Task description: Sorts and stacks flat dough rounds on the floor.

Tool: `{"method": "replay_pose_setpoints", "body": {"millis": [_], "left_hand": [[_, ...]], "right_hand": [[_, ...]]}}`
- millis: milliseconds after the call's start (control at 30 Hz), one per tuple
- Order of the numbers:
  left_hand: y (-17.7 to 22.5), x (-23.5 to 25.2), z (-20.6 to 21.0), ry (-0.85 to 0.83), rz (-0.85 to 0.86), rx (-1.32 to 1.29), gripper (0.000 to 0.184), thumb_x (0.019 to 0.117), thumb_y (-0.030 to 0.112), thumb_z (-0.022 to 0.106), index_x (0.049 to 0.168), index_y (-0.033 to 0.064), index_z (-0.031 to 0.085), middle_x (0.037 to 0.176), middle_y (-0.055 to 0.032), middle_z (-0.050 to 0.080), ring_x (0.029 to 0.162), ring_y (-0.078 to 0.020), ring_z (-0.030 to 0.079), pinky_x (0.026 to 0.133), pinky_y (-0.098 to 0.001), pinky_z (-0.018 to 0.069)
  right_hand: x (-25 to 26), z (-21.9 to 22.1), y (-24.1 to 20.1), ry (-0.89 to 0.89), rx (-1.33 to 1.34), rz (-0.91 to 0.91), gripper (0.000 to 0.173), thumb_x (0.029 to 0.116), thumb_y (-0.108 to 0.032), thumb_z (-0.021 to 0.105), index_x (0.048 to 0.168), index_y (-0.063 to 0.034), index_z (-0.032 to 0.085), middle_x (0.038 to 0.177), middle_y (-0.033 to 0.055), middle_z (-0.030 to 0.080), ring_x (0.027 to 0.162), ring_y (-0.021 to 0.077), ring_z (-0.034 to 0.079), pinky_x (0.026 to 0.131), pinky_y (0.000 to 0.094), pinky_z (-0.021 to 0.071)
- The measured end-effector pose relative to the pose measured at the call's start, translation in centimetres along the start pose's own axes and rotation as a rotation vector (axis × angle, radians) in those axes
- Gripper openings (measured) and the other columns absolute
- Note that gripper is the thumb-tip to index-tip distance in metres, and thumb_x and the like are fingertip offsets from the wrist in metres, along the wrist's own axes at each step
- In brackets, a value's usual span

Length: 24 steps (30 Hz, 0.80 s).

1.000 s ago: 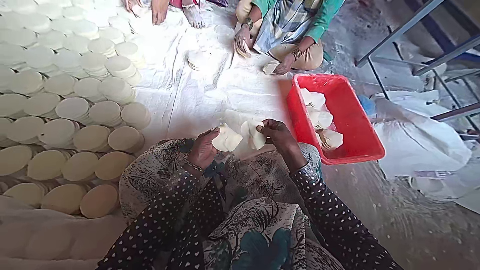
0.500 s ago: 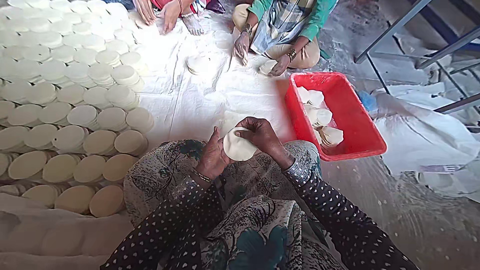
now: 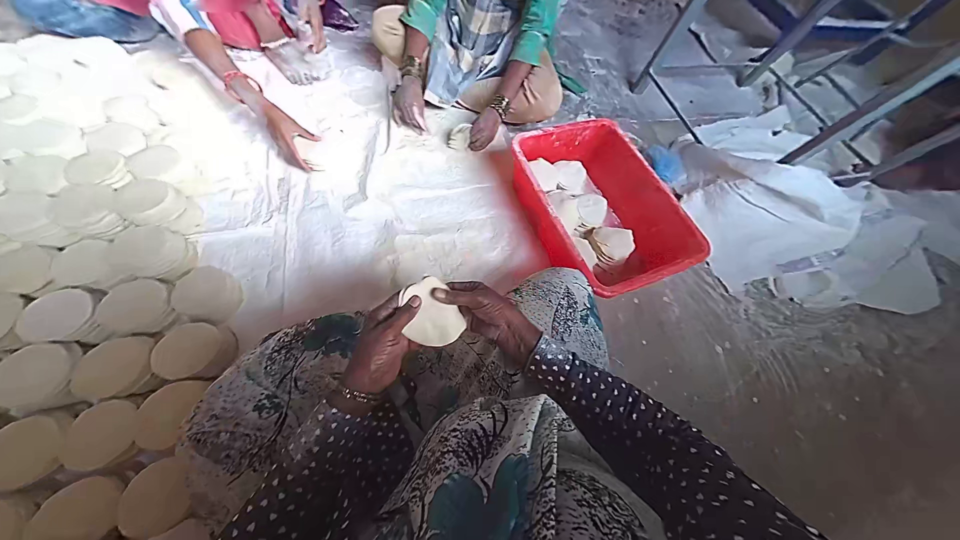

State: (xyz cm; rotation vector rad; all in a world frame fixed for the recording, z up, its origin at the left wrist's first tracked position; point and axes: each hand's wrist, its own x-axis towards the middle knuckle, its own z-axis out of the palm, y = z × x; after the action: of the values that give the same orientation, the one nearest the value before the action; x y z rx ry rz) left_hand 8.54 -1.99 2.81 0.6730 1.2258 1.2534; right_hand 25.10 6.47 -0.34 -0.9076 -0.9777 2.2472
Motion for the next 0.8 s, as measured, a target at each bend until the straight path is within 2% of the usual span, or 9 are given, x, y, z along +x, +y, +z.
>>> {"method": "replay_pose_setpoints", "body": {"millis": [100,167,267,367,467,500,633,733,800], "left_hand": [[-0.9,0.8,0.1,0.133,0.085,0.166,0.021,0.1075,0.010,0.048,0.116,-0.0003,0.064,0.091,-0.0063,0.074,0.072,-0.0169,0.074,0.062,-0.0339,0.0647],[-1.1,2.4,0.2,0.207,0.022,0.126,0.033,0.1121,0.024,0.039,0.113,0.0005,0.063,0.087,-0.0060,0.075,0.071,-0.0183,0.075,0.065,-0.0357,0.0654],[-2.0,5.3,-0.4,0.054,-0.170,-0.240,0.064,0.1097,0.053,0.011,0.143,0.0115,0.046,0.126,-0.0082,0.066,0.112,-0.0227,0.067,0.092,-0.0454,0.0573],[-5.0,8.1,-0.5,-0.188,-0.117,-0.741,0.071,0.1032,0.067,0.018,0.138,0.0156,0.053,0.129,-0.0102,0.064,0.121,-0.0274,0.062,0.097,-0.0604,0.0524],[-3.6,7.9,4.5,-0.292,-0.167,-0.745,0.077,0.0997,0.073,0.022,0.142,0.0159,0.051,0.135,-0.0114,0.063,0.124,-0.0282,0.061,0.097,-0.0573,0.0542],[-2.8,7.5,6.5,-0.282,-0.215,-0.696,0.072,0.1009,0.071,0.026,0.140,0.0152,0.050,0.132,-0.0118,0.064,0.121,-0.0276,0.064,0.094,-0.0526,0.0579],[-3.8,8.3,10.6,-0.133,-0.313,-0.390,0.027,0.1105,0.018,0.036,0.122,0.0062,0.058,0.112,-0.0122,0.072,0.102,-0.0220,0.073,0.084,-0.0408,0.0634],[-4.0,9.1,11.2,-0.011,-0.320,-0.174,0.023,0.1069,0.009,0.047,0.127,0.0018,0.056,0.111,-0.0134,0.072,0.098,-0.0223,0.073,0.082,-0.0401,0.0641],[-3.2,8.9,10.7,0.028,-0.312,-0.079,0.022,0.1059,0.008,0.049,0.125,0.0018,0.057,0.108,-0.0121,0.073,0.095,-0.0206,0.074,0.078,-0.0379,0.0646]], "right_hand": [[0.3,0.6,-0.8,0.202,-0.250,-0.160,0.013,0.0886,-0.002,0.077,0.093,0.0015,0.065,0.078,0.0083,0.068,0.066,0.0115,0.064,0.063,0.0282,0.0562],[0.0,1.4,-3.0,0.208,-0.489,-0.279,0.017,0.0865,-0.002,0.080,0.093,0.0040,0.065,0.077,0.0106,0.065,0.068,0.0138,0.062,0.066,0.0321,0.0537],[-1.3,2.9,-6.2,0.083,-0.717,-0.355,0.015,0.0956,-0.005,0.071,0.105,0.0061,0.069,0.085,0.0143,0.068,0.076,0.0170,0.064,0.074,0.0363,0.0541],[-2.1,2.4,-8.1,0.062,-0.868,-0.442,0.016,0.0988,-0.006,0.065,0.110,0.0052,0.071,0.088,0.0161,0.070,0.081,0.0210,0.065,0.078,0.0394,0.0528],[-2.4,-0.9,-8.9,0.213,-0.980,-0.452,0.019,0.0972,-0.007,0.068,0.113,0.0026,0.071,0.091,0.0181,0.072,0.085,0.0282,0.070,0.080,0.0467,0.0555],[-2.7,-2.3,-9.0,0.259,-1.007,-0.445,0.020,0.0966,-0.007,0.069,0.114,0.0023,0.070,0.093,0.0185,0.072,0.085,0.0299,0.070,0.080,0.0484,0.0559],[-4.0,-7.5,-9.1,0.301,-1.111,-0.380,0.026,0.0975,-0.014,0.069,0.119,0.0012,0.068,0.101,0.0176,0.073,0.092,0.0305,0.071,0.085,0.0500,0.0560],[-5.6,-13.8,-11.1,0.620,-1.176,-0.387,0.020,0.0988,-0.013,0.068,0.115,-0.0004,0.069,0.099,0.0180,0.072,0.086,0.0318,0.071,0.079,0.0508,0.0588],[-5.1,-22.3,-13.8,0.928,-1.192,-0.272,0.024,0.0987,-0.015,0.066,0.116,0.0019,0.070,0.106,0.0217,0.073,0.098,0.0371,0.072,0.090,0.0552,0.0567]]}}
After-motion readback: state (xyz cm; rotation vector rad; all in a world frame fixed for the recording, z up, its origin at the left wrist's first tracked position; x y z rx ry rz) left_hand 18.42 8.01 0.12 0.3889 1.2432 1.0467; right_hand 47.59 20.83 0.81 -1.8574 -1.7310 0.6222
